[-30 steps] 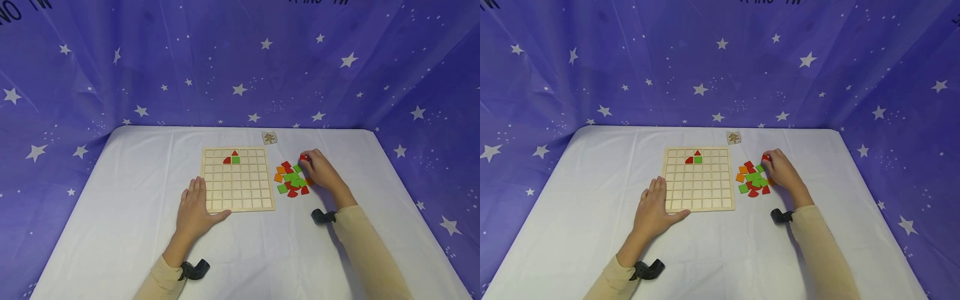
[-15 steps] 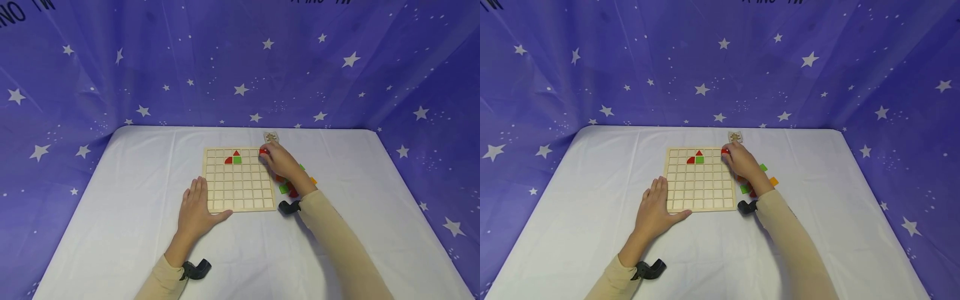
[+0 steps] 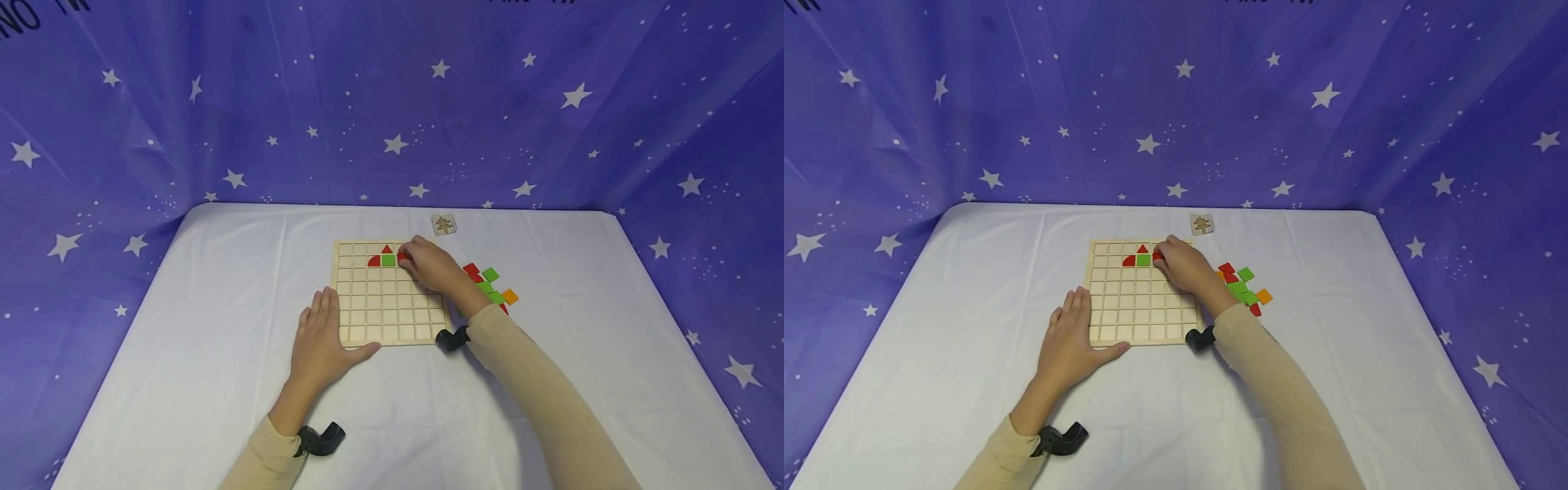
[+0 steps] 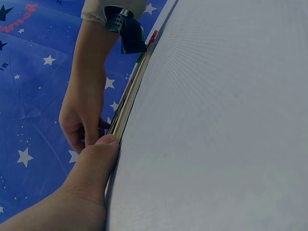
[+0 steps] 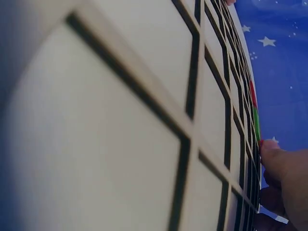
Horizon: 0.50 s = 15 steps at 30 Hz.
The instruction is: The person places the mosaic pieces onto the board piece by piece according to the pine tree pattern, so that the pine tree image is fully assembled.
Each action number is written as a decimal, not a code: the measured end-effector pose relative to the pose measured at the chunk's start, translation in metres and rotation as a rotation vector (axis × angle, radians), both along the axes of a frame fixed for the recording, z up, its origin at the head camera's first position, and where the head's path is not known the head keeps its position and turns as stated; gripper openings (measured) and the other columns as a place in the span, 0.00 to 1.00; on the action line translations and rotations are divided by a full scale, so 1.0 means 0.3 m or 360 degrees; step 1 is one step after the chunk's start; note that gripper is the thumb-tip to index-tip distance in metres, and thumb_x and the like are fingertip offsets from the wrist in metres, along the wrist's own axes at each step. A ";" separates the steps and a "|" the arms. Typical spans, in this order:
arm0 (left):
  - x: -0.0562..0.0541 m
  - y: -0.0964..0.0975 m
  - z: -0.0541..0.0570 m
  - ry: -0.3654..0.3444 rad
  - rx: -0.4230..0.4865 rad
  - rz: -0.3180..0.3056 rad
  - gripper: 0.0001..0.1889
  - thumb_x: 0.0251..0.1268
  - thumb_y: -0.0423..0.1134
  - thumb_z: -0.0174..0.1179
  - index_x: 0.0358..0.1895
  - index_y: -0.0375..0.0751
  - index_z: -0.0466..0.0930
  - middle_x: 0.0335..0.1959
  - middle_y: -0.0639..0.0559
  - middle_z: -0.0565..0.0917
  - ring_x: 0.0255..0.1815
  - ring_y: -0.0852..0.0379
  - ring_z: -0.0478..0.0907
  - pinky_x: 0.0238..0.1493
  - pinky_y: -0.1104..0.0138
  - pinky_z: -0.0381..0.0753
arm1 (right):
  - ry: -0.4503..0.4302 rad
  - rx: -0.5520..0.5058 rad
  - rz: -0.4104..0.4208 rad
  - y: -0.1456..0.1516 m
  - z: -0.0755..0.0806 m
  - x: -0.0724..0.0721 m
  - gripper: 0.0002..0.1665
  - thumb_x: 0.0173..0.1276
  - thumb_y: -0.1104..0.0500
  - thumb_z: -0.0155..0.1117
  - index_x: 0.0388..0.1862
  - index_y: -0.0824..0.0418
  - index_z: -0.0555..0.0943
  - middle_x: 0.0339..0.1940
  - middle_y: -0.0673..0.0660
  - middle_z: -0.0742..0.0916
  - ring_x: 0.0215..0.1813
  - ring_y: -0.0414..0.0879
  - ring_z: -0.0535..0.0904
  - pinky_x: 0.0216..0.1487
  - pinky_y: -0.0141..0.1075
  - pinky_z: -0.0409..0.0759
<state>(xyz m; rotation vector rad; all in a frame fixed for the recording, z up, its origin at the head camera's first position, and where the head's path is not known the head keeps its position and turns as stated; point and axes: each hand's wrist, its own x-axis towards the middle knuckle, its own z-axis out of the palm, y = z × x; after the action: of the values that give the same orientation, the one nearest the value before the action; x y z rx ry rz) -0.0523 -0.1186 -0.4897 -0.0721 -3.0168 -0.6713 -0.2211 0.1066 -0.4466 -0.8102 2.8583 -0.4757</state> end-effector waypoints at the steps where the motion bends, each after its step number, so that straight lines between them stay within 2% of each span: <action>1: -0.001 0.000 0.001 -0.0001 -0.0001 -0.0001 0.70 0.43 0.82 0.58 0.80 0.33 0.41 0.82 0.40 0.46 0.84 0.44 0.41 0.79 0.47 0.48 | 0.0013 0.0005 0.0009 -0.001 0.000 0.001 0.21 0.76 0.47 0.57 0.60 0.58 0.79 0.50 0.53 0.82 0.53 0.47 0.81 0.60 0.43 0.79; 9: 0.000 0.001 0.009 -0.0011 -0.0004 -0.0003 0.70 0.43 0.82 0.58 0.80 0.33 0.41 0.82 0.40 0.45 0.84 0.44 0.41 0.79 0.47 0.48 | 0.0106 0.0027 0.0032 -0.001 0.002 0.009 0.19 0.74 0.48 0.59 0.58 0.55 0.81 0.48 0.51 0.83 0.49 0.47 0.81 0.54 0.43 0.81; 15: -0.001 0.000 0.006 -0.0003 0.0003 0.0003 0.71 0.43 0.82 0.58 0.80 0.33 0.42 0.82 0.40 0.46 0.84 0.44 0.41 0.79 0.46 0.47 | 0.0075 -0.0028 -0.0007 -0.005 -0.001 0.007 0.18 0.73 0.48 0.62 0.57 0.52 0.83 0.47 0.50 0.84 0.48 0.45 0.81 0.53 0.43 0.81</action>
<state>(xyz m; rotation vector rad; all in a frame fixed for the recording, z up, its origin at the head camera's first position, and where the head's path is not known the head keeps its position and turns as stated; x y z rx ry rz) -0.0525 -0.1186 -0.4881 -0.0689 -3.0175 -0.6745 -0.2188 0.1052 -0.4470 -0.8289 2.9032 -0.4895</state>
